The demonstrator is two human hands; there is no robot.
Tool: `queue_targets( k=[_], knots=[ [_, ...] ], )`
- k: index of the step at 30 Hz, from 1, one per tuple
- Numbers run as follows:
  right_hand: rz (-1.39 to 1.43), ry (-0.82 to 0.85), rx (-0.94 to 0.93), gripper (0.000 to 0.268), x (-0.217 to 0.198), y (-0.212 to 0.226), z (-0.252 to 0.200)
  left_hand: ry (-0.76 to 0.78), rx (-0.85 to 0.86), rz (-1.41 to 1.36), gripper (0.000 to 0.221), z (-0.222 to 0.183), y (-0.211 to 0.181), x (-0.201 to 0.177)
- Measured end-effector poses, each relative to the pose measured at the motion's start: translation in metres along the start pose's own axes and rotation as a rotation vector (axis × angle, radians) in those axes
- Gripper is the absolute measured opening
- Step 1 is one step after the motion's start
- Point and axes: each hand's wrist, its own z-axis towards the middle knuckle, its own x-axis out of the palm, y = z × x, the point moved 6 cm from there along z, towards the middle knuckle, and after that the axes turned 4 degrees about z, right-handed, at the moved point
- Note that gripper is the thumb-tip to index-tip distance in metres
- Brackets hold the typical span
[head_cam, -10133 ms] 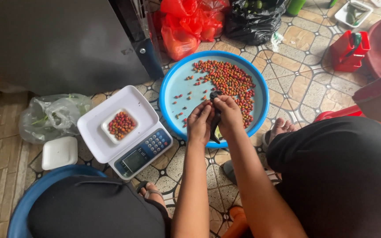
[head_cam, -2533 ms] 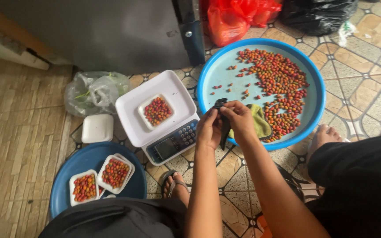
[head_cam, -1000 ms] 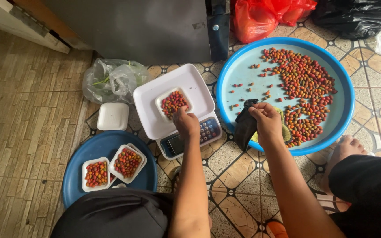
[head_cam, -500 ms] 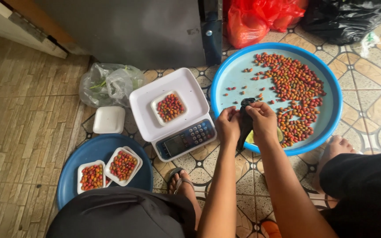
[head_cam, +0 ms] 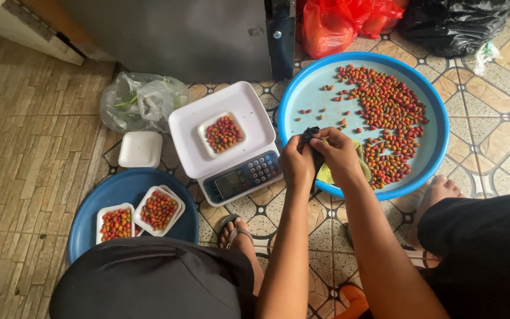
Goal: Sorting small red fruits from a large tray into a smaller container on a scale, using a cloth pouch to assist.
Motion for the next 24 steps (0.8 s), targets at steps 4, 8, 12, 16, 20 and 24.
queue_targets(
  k=[4, 8, 12, 16, 20, 24],
  knots=[
    [0.005, -0.027, -0.038, 0.010, -0.002, 0.011, -0.007, -0.020, 0.005, -0.001, 0.011, -0.002, 0.002, 0.004],
    [-0.021, -0.068, -0.084, 0.010, -0.016, 0.008, -0.001, 0.084, -0.012, -0.090, 0.012, 0.005, 0.021, 0.024],
    [0.149, -0.122, -0.046, 0.009, -0.034, -0.013, 0.012, 0.206, -0.066, -0.344, 0.019, 0.002, 0.028, 0.037],
    [0.352, -0.111, 0.027, 0.010, -0.035, -0.016, 0.011, 0.238, -0.072, -0.546, 0.022, -0.002, 0.023, 0.039],
    [0.362, -0.007, 0.014, 0.012, -0.024, -0.025, 0.017, 0.190, -0.123, -0.423, 0.018, 0.008, 0.031, 0.035],
    [0.409, 0.029, 0.001, 0.009, -0.027, -0.020, 0.019, 0.306, -0.168, -0.614, 0.023, 0.004, 0.026, 0.030]
  ],
)
